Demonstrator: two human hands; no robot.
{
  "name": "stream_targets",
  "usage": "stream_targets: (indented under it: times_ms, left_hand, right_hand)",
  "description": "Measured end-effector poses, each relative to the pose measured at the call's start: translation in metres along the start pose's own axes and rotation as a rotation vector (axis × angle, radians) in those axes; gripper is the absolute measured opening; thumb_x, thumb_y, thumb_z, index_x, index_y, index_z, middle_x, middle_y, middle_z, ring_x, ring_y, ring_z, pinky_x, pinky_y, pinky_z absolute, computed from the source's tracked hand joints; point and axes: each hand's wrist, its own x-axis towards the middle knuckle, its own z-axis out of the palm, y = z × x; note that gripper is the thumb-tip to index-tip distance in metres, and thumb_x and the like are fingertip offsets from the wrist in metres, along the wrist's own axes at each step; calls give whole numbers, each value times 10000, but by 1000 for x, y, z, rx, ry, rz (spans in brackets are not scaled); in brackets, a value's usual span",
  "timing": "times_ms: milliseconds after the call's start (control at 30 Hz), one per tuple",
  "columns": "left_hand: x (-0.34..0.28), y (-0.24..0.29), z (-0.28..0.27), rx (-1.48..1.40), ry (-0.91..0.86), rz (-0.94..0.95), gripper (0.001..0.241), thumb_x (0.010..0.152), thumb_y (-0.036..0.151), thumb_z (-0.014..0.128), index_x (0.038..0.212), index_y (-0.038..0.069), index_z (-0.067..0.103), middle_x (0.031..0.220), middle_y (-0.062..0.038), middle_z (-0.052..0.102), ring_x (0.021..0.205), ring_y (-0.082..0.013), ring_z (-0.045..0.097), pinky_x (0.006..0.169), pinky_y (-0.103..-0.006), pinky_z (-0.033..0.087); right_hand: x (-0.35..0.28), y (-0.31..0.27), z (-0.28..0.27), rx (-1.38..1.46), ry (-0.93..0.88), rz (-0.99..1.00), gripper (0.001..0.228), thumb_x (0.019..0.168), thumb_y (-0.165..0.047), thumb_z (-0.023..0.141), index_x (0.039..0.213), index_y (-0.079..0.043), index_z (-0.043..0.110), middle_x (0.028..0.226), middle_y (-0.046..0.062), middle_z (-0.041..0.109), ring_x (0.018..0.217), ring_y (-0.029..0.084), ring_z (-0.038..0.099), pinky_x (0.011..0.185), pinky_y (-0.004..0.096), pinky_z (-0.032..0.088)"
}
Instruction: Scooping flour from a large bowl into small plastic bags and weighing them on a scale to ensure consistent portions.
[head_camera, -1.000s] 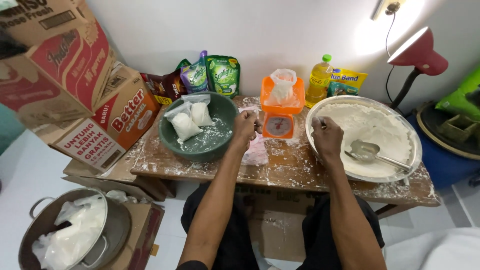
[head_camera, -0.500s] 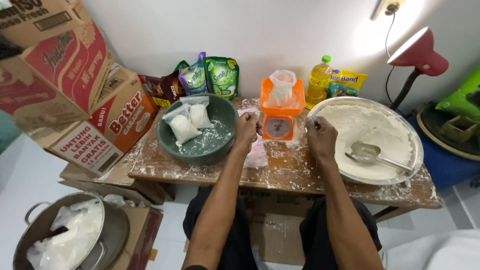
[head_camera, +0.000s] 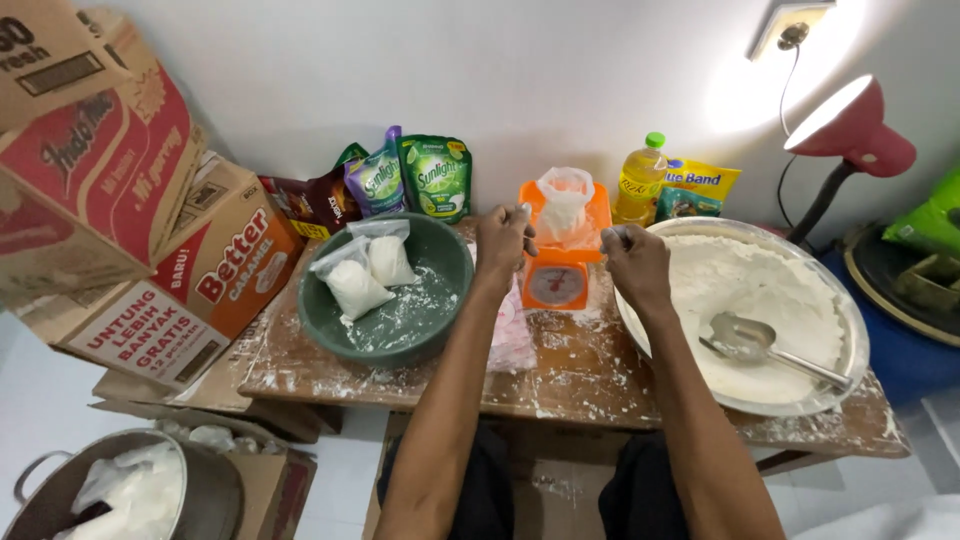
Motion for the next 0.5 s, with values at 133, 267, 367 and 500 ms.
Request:
stream_targets:
  times_ms: [133, 267, 367, 500]
  left_hand:
    - [23, 0, 9, 55, -25, 10, 318, 1016, 251, 592, 1163, -31, 613, 774, -157, 655, 481, -180, 669, 313, -236, 402]
    - [33, -1, 17, 51, 27, -4, 346, 1007, 245, 587, 1174, -55, 621, 795, -157, 636, 492, -172, 652, 352, -236, 403]
    - [33, 8, 20, 80, 48, -26, 403, 992, 321, 613, 1185, -31, 650, 814, -157, 645, 511, -178, 668, 359, -251, 429]
    - [29, 25, 24, 205, 18, -62, 488, 950, 478, 637, 1099, 23, 733, 725, -120, 644, 507, -181, 658, 374, -264, 465]
  right_hand:
    - [18, -13, 7, 29, -7, 17, 241, 975, -371, 650, 830, -212, 758, 564, -19, 652, 671, 203, 707, 779, 373, 554]
    - [37, -14, 14, 57, -9, 9, 313, 991, -393, 645, 797, -171, 748, 563, 35, 652, 680, 262, 697, 807, 420, 549]
    - [42, -19, 19, 67, -10, 25, 388, 1020, -449, 614, 791, -159, 735, 578, 54, 658, 714, 284, 699, 825, 438, 541]
    - [44, -36, 20, 101, -8, 49, 500, 1093, -456, 491, 802, -124, 725, 597, 82, 669, 738, 309, 699, 838, 454, 534]
